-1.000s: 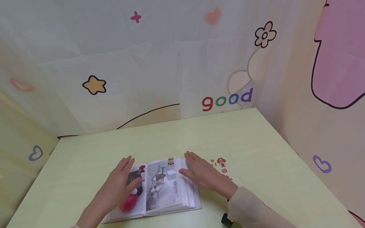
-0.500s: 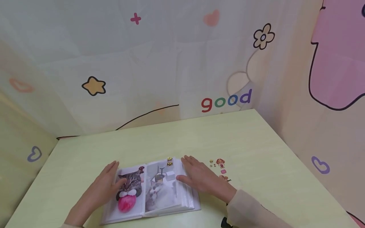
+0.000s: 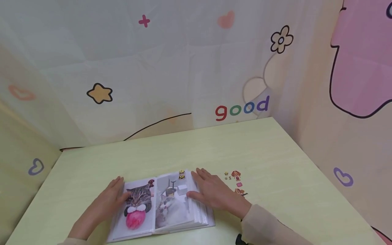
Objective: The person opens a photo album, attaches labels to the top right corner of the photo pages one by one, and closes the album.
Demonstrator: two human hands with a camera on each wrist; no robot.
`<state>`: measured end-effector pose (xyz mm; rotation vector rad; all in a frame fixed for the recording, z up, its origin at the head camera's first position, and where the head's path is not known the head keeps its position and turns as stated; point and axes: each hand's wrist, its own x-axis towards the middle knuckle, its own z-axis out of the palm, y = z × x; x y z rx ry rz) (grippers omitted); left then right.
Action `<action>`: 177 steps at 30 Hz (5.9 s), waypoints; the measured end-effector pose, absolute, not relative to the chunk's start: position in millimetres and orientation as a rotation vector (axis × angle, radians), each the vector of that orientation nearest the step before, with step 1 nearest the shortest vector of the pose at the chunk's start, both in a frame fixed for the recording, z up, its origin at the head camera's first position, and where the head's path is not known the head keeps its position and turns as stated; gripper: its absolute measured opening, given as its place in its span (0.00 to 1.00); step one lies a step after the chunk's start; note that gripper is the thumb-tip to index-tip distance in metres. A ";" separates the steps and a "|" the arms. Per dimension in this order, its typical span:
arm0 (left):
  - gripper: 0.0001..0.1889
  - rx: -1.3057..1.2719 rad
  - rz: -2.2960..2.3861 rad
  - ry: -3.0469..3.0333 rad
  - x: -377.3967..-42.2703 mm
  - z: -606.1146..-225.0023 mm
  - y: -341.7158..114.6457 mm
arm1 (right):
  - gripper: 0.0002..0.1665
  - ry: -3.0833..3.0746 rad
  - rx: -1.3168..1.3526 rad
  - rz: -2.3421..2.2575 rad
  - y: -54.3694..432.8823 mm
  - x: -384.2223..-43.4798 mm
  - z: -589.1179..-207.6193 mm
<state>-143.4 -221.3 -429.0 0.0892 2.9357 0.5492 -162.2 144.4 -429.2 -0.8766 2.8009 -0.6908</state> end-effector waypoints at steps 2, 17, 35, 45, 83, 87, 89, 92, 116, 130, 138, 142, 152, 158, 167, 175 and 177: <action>0.38 0.088 0.541 2.927 -144.1 -430.3 -220.2 | 0.46 2.797 -0.866 -0.677 143.9 -162.1 -429.3; 0.31 0.117 0.509 2.954 -141.7 -428.6 -216.9 | 0.46 2.794 -0.850 -0.617 142.1 -163.1 -433.3; 0.29 0.033 0.508 2.954 -143.5 -428.6 -209.8 | 0.45 2.829 -0.819 -0.418 134.4 -158.9 -436.0; 0.25 0.002 0.462 2.984 -144.3 -428.3 -205.2 | 0.45 2.827 -0.826 -0.397 134.4 -157.2 -436.4; 0.24 0.046 1.001 2.915 -157.1 -418.0 -226.2 | 0.45 2.821 -0.811 -0.369 132.6 -156.1 -434.6; 0.31 -0.022 1.030 2.883 -155.2 -413.5 -226.3 | 0.45 2.822 -0.813 -0.363 133.1 -156.1 -434.8; 0.33 -0.047 1.038 2.878 -154.3 -411.4 -226.5 | 0.45 2.823 -0.818 -0.370 133.2 -156.1 -434.4; 0.34 -0.059 1.040 2.878 -152.5 -408.1 -227.1 | 0.45 2.828 -0.825 -0.382 133.2 -156.2 -434.3; 0.37 0.073 1.220 2.849 -134.8 -372.7 -209.7 | 0.45 2.828 -0.821 -0.547 134.8 -157.8 -433.7; 0.42 0.129 1.309 2.776 -128.8 -353.3 -181.2 | 0.43 2.804 -0.825 -0.651 135.2 -156.4 -431.8; 0.43 0.162 1.370 2.723 -130.0 -345.7 -159.2 | 0.42 2.801 -0.833 -0.664 133.2 -156.5 -430.7; 0.44 0.184 1.379 2.732 -133.3 -345.1 -149.7 | 0.41 2.815 -0.842 -0.657 132.0 -156.6 -429.6; 0.45 0.231 1.292 2.800 -141.3 -352.8 -119.6 | 0.41 2.830 -0.870 -0.660 130.7 -156.6 -429.5; 0.44 0.246 1.334 2.759 -143.7 -360.3 -100.0 | 0.40 2.836 -0.871 -0.664 129.5 -157.0 -429.2; 0.40 0.259 1.310 2.785 -139.9 -376.3 -77.1 | 0.38 2.841 -0.898 -0.684 131.3 -156.9 -429.9; 0.41 0.294 1.283 2.785 -134.6 -385.2 -71.8 | 0.37 2.822 -0.931 -0.737 134.4 -155.7 -424.6; 0.41 0.288 1.290 2.777 -134.3 -386.3 -70.9 | 0.37 2.812 -0.926 -0.751 135.0 -155.9 -424.2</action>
